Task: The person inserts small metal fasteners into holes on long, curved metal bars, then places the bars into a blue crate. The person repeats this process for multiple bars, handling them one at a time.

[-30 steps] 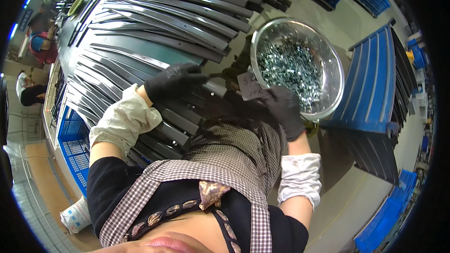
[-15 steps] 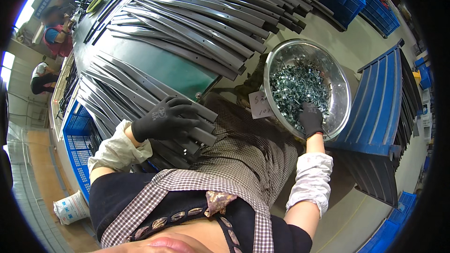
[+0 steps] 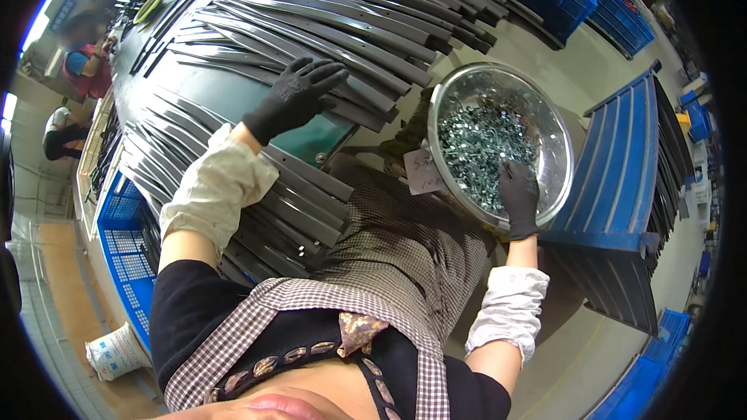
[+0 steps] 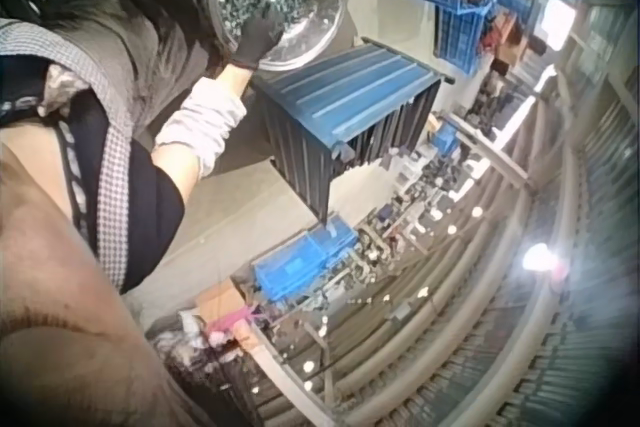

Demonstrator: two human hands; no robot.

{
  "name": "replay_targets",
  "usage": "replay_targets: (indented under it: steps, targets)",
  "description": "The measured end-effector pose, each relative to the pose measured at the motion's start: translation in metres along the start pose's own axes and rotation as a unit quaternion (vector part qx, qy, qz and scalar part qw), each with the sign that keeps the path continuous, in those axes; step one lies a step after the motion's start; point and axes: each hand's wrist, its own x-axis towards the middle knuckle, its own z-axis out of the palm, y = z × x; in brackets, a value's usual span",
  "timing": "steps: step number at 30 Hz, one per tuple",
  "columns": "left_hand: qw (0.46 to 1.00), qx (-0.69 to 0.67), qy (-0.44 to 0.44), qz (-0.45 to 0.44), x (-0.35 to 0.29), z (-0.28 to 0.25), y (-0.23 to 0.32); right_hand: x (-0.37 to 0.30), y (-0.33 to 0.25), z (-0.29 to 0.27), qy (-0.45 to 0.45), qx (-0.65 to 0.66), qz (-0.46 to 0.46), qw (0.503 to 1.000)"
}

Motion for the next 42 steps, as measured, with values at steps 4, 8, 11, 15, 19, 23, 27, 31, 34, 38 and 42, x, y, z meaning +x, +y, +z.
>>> replay_targets:
  steps: [4,8,11,15,19,23,27,31,34,38,42]
  targets:
    - [0.998,0.023,0.036,0.046,0.006,0.029,-0.013,-0.013,-0.019,-0.011,-0.021,0.125,0.043,0.991]
    - [0.995,-0.043,-0.035,0.088,-0.005,0.026,-0.002,-0.026,-0.053,-0.035,-0.073,0.258,0.121,0.956]
    - [0.983,-0.055,-0.076,0.160,-0.019,0.014,0.024,-0.036,-0.077,-0.026,-0.039,0.356,0.093,0.929]
    - [0.974,-0.158,-0.146,0.070,-0.043,0.022,0.042,-0.041,-0.116,-0.027,-0.120,0.392,0.098,0.907]
    - [0.969,-0.163,-0.187,0.012,-0.033,0.004,0.045,-0.052,-0.143,-0.021,-0.157,0.485,0.071,0.857]
    - [0.984,-0.126,-0.124,0.025,-0.035,0.000,0.061,-0.064,-0.169,-0.017,-0.182,0.531,0.064,0.825]
    - [0.968,-0.226,-0.096,0.057,-0.024,-0.031,0.119,-0.073,-0.190,0.002,-0.229,0.563,0.006,0.794]
    - [0.958,-0.200,-0.164,0.126,-0.033,-0.032,0.134,-0.072,-0.204,-0.003,-0.325,0.572,0.074,0.749]
    - [0.960,-0.174,-0.185,0.121,-0.035,-0.024,0.138,-0.075,-0.212,-0.001,-0.178,0.537,0.026,0.824]
    - [0.924,-0.336,-0.174,-0.048,-0.043,-0.013,0.134,-0.073,-0.213,-0.013,-0.089,0.366,-0.154,0.914]
    - [0.828,-0.471,-0.223,-0.206,-0.031,-0.028,0.140,-0.073,-0.206,-0.008,-0.118,0.311,-0.138,0.933]
